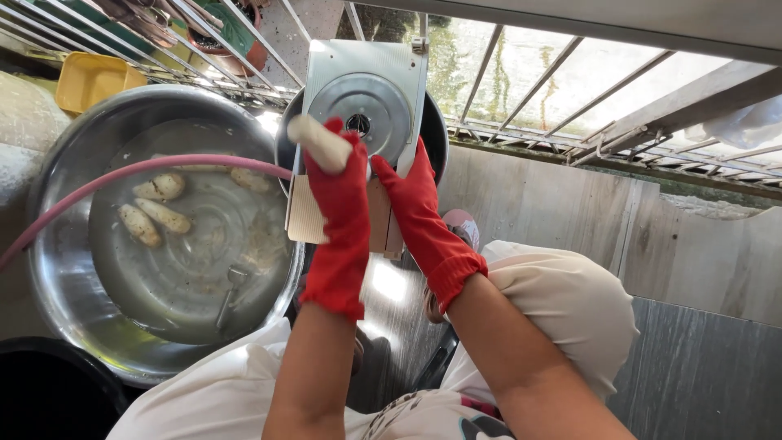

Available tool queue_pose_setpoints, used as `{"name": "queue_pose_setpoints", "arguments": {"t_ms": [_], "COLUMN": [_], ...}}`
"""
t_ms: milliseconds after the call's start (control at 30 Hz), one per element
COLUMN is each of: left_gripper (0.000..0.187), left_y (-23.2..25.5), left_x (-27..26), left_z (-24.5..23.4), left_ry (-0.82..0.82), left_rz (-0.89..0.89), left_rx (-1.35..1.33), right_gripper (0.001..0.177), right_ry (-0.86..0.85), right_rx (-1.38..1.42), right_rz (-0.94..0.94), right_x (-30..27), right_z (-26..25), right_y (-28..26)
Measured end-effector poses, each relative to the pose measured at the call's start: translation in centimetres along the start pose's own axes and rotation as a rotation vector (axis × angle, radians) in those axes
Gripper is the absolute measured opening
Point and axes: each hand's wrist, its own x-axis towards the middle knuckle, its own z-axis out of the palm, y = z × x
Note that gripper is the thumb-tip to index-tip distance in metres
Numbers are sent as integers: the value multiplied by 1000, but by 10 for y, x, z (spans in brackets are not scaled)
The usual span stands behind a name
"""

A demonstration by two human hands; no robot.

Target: Slicing root vegetables using a manual slicing machine.

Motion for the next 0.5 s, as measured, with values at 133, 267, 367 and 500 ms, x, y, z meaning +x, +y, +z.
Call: {"name": "queue_pose_setpoints", "arguments": {"t_ms": [133,267,367,500], "left_gripper": [64,70,76,74], "left_y": [32,8,-4,-14], "left_x": [-26,3,15,1], "left_z": [-31,-3,14,-7], "left_ry": [-11,73,73,-3], "left_rz": [-105,0,-3,8], "left_rx": [75,89,62,100], "right_gripper": [99,96,95,94], "right_ry": [10,5,5,6], "right_rx": [-10,-2,-3,7], "right_rz": [10,3,6,0], "right_x": [7,6,1,6], "right_z": [2,3,1,2], "right_y": [16,13,14,16]}}
